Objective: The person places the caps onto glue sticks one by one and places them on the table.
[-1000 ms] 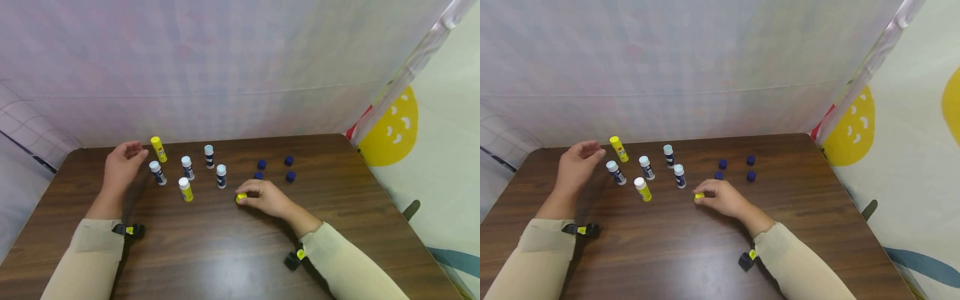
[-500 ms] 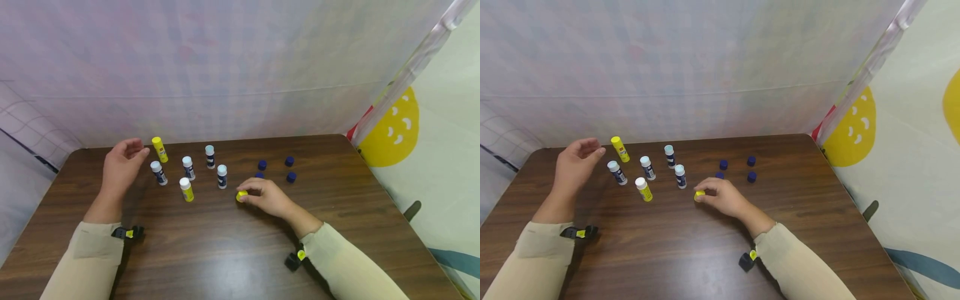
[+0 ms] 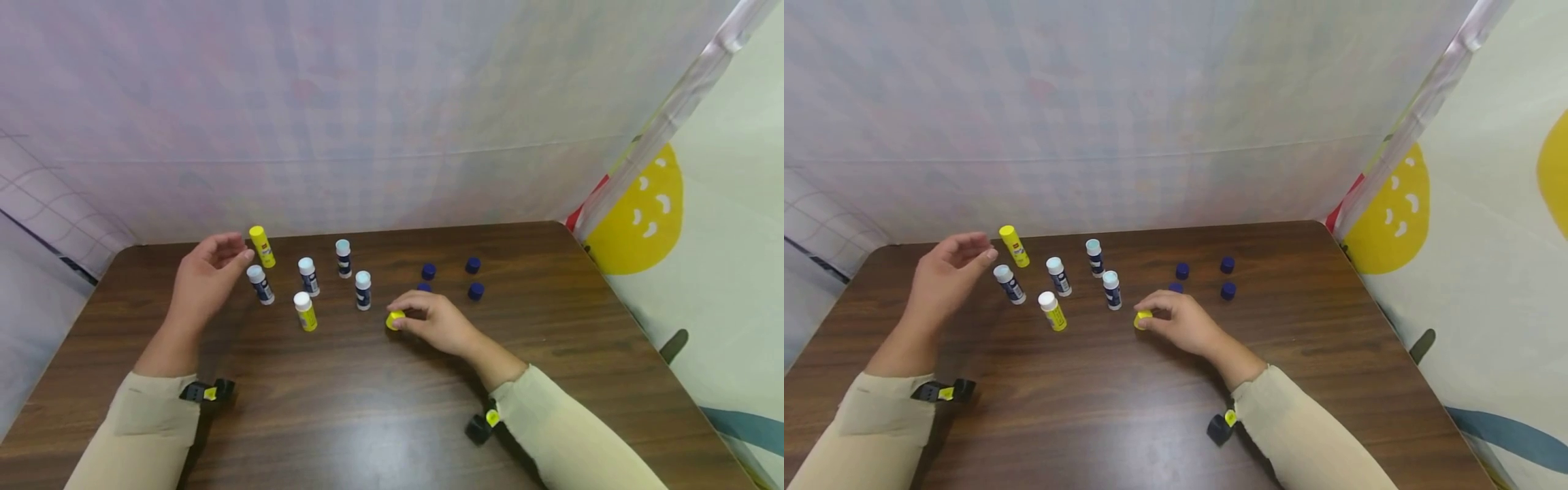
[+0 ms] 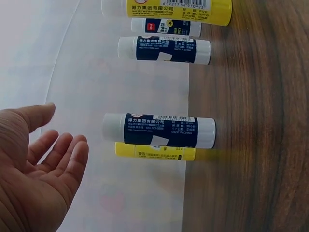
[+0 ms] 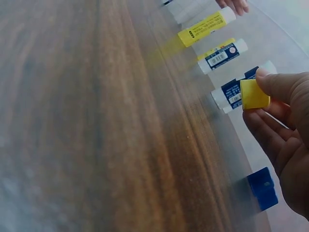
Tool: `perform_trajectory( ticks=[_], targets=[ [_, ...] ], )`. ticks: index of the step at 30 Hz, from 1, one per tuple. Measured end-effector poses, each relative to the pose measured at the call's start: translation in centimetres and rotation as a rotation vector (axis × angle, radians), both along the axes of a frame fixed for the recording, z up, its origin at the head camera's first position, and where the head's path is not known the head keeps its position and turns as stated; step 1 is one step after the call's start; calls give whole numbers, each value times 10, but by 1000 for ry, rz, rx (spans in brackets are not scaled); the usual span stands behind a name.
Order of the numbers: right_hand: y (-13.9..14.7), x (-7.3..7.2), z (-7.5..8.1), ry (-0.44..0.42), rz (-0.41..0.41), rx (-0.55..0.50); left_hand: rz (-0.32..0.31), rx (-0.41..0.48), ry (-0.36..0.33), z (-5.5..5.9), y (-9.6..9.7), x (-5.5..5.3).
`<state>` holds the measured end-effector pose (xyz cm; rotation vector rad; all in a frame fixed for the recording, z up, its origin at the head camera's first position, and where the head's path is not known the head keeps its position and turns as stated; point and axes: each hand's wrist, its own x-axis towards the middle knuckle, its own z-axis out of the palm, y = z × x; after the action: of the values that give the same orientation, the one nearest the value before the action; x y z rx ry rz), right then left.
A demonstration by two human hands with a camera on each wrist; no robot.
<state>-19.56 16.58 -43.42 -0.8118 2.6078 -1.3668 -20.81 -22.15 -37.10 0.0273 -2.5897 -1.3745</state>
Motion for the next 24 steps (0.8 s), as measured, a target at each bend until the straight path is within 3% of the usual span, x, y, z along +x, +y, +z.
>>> perform_trajectory(
  ticks=[15, 24],
  targets=[
    [0, 0, -4, -41, 1, -35, -137, -47, 8, 2, 16, 5],
    [0, 0, -4, -40, -12, -27, -275, -129, -81, -2, 21, 5]
  ],
)
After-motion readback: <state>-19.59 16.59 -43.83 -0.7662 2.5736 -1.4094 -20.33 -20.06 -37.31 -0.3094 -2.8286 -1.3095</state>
